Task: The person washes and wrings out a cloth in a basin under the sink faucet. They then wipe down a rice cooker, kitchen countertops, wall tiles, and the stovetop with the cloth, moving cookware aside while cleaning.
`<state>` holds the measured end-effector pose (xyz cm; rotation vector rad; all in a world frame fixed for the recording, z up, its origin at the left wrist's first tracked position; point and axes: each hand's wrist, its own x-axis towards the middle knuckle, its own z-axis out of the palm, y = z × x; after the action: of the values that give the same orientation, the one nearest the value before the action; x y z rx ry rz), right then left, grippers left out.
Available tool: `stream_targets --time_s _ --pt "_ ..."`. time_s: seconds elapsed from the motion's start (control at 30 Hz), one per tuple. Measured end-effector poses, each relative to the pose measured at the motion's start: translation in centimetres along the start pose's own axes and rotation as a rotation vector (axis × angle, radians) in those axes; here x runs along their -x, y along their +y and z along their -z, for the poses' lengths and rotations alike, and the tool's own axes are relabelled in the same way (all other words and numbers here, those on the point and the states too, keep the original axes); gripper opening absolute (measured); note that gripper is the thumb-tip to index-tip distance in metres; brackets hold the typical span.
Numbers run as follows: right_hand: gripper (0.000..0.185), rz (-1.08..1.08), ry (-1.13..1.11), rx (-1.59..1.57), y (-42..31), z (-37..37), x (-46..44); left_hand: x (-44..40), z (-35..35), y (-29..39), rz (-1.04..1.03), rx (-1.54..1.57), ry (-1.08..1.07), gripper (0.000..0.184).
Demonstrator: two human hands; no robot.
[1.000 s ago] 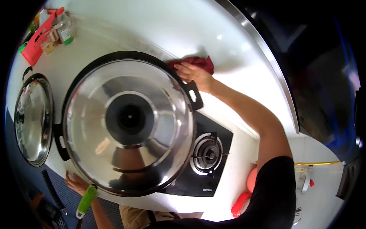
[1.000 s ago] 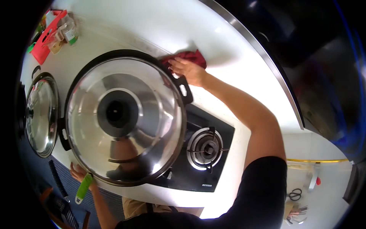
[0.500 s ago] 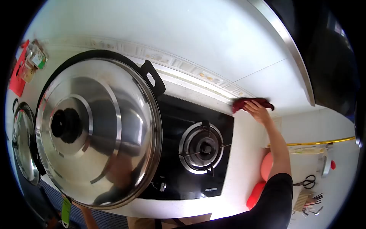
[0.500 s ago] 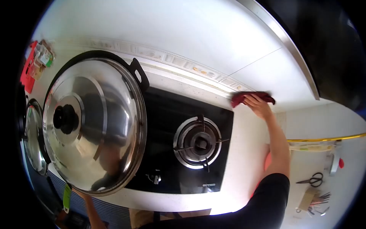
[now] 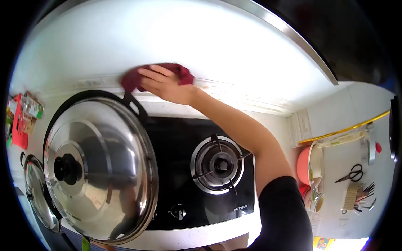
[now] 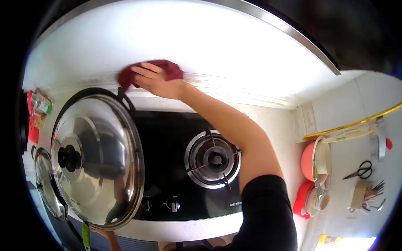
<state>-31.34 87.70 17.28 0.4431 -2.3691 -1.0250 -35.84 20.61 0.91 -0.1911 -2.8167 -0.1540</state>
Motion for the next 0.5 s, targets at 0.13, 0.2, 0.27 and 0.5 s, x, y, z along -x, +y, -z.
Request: stream_targets --time_s 0.13,0.2,0.27,0.5 --pt "0.04 -0.108 -0.052 0.041 3.5 1.9 4.9 0.0 -0.3 -0.2 -0.045 -0.094 0.005 0.04" --pt "0.037 -0.366 0.034 -0.11 6.1 3.1 13.7 0.1 -0.5 -0.3 -0.057 -0.164 -0.005 0.039" --pt "0.035 -0.497 -0.032 -0.006 8.9 8.8 24.2 0.0 -0.5 -0.6 -0.074 -0.213 -0.017 0.039" --pt "0.034 -1.31 0.2 0.227 6.9 7.1 29.1 -1.1 -0.6 -1.3 -0.117 -0.395 -0.042 0.039"
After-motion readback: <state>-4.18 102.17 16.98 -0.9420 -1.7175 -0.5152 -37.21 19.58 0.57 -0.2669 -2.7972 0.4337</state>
